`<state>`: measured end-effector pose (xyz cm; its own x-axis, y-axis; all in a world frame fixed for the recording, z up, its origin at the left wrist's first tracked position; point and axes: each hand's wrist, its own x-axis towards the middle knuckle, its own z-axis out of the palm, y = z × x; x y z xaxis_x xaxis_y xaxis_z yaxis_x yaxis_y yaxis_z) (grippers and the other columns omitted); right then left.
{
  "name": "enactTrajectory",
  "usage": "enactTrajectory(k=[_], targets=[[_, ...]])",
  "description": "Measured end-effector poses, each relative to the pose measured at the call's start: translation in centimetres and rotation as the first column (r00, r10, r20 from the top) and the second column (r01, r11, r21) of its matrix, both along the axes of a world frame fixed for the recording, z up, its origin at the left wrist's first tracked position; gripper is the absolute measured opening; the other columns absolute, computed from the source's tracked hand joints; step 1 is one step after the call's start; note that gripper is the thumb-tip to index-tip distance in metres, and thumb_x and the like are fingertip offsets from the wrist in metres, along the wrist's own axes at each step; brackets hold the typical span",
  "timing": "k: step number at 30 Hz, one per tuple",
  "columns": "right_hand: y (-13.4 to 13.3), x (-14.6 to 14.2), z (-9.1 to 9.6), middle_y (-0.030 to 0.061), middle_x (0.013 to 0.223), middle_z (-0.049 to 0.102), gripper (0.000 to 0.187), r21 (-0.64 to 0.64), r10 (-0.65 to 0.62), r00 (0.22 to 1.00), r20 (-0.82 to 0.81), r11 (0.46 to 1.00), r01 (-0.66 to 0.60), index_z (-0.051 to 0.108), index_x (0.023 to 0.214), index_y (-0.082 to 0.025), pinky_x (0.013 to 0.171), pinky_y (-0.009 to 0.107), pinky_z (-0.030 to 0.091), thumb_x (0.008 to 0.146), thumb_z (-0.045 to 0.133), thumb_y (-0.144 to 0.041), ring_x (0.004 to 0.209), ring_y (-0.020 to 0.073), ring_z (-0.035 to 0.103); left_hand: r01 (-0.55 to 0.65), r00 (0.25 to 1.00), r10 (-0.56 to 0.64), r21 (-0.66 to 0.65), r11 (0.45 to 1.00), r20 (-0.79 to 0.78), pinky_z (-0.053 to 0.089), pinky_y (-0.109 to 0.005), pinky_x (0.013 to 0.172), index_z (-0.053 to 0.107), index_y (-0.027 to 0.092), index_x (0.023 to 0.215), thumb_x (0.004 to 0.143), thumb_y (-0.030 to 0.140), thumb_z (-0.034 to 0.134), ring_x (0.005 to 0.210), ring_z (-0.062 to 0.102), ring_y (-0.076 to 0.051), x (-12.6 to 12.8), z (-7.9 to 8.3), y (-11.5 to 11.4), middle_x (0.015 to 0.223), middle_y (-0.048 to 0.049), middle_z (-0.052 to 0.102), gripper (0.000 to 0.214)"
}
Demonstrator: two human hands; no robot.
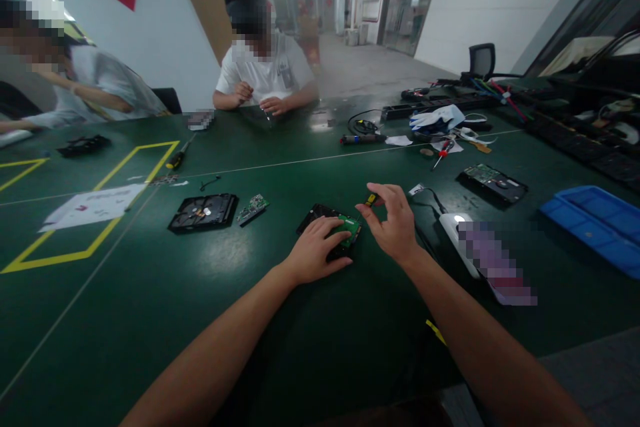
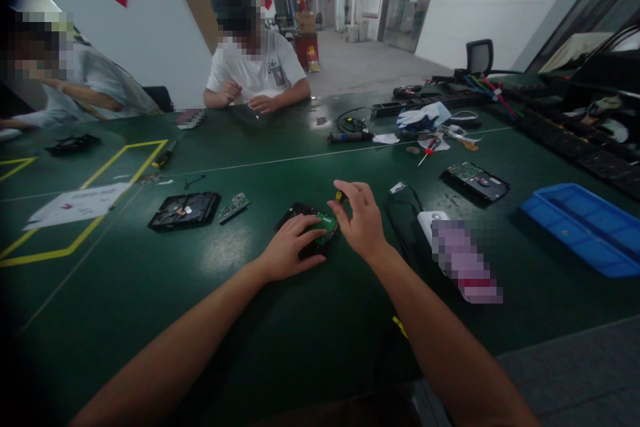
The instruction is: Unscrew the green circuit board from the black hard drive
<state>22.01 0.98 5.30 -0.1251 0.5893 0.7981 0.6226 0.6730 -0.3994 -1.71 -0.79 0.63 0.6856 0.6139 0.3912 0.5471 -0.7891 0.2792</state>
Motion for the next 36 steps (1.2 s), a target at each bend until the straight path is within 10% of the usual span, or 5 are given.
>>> enactTrajectory(k=[14, 36], targets=[[-0.12, -0.36, -0.58, 0.0109, 0.142, 0.062, 0.058, -0.107, 0.104, 0.993, -0.055, 0.988, -0.109, 0.036, 0.158, -0.032, 0.099, 0.052, 0.059, 0.103, 0.051, -0.019, 0.113, 0.026, 0.069, 0.003, 1.0, -0.003, 0.002, 1.0, 0.011, 0.041, -0.06, 0.117, 0.059, 0.024, 0.14, 0.093, 0.056, 0.068, 0.139, 0.05, -0.035, 0.07, 0.27, -0.09, 0.148, -0.0139, 0.053, 0.057], [-0.3, -0.22, 0.09, 0.0085, 0.112, 0.062, 0.048, 0.026, -0.057, 0.998, -0.034, 0.998, 0.058, 0.058, 0.14, -0.032, 0.084, 0.045, 0.062, 0.094, 0.072, -0.03, 0.099, 0.0255, 0.064, -0.008, 1.0, 0.008, -0.005, 1.0, 0.001, 0.04, -0.059, 0.118, 0.059, 0.025, 0.14, 0.092, 0.057, 0.067, 0.14, 0.049, -0.035, 0.1, 0.15, -0.02, 0.148, -0.0129, 0.053, 0.058]])
